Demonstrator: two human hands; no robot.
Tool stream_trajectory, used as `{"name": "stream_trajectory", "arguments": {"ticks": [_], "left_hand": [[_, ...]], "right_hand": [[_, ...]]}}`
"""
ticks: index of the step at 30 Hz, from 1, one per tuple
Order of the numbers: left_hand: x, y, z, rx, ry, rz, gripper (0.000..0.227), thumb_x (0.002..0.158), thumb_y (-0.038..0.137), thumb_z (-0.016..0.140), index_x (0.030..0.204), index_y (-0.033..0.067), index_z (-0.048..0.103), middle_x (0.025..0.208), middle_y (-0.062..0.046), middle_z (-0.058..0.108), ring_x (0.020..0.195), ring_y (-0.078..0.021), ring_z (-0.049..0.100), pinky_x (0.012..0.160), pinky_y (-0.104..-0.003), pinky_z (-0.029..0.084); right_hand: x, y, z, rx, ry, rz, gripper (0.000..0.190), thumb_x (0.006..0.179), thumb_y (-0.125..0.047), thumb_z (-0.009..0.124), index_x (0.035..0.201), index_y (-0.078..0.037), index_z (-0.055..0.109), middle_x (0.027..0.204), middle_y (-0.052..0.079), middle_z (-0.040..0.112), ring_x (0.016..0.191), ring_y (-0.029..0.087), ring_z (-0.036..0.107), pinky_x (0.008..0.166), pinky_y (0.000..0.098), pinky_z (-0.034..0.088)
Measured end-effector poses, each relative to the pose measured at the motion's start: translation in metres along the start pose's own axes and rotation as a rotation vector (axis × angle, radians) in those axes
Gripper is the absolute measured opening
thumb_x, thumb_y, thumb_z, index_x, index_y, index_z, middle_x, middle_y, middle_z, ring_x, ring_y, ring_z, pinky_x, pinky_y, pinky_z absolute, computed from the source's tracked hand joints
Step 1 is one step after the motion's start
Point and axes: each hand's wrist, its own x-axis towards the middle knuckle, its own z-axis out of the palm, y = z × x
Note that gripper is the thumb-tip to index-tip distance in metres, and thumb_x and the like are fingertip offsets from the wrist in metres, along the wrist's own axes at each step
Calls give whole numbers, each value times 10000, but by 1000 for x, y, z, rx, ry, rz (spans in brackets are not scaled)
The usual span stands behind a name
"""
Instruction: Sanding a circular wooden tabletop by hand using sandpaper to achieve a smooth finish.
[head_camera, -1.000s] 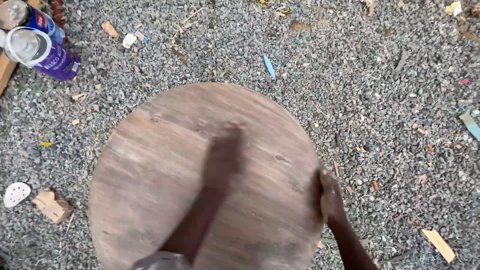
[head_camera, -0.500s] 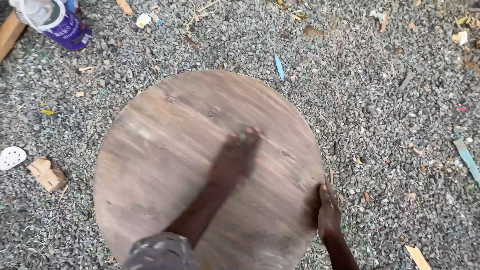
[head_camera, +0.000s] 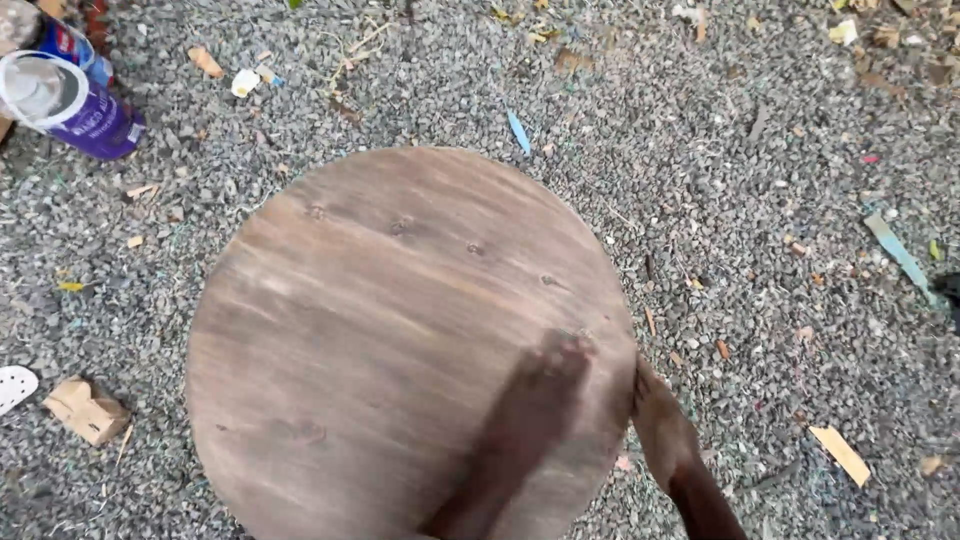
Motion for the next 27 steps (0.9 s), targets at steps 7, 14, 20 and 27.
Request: {"name": "stream_trajectory", "arguments": {"ticks": [7,14,20,27], "left_hand": [[-55,-243,-58,102,-224,-840,703,1077,476,149,1637,60,68,1717,-164,59,1582,-318,23,1258,-511,39],[-70,80,4,-213,-424,-20,630,1052,447,353,1617,174,309,1708,-44,275,1591,-241,202,1297,-479,107],[-112,-138,-43,116,-187,-212,678,1033,406,470,1629,119,320,1673,-116,335,1531,-301,322,1228,-517,227],[-142,-88,-53,467,-98,-458,742,992,340,508,1601,-31,302,1605,-273,379,1450,-397,417,1185,-514,333]], "right_hand": [[-22,45,13,110,223,-146,567,1038,-154,365,1587,-292,389,1580,28,517,1409,270,532,1168,476,431],[-30,85,1,203,13,-261,896,936,-670,222,1635,-113,288,1652,202,350,1527,376,325,1261,519,146],[-58,101,31,82,149,-254,894,989,-652,313,1638,-49,195,1657,268,233,1548,424,205,1262,563,119],[-46,122,23,48,258,-259,703,1019,-539,308,1661,-276,195,1623,348,271,1534,495,225,1232,660,136]]}}
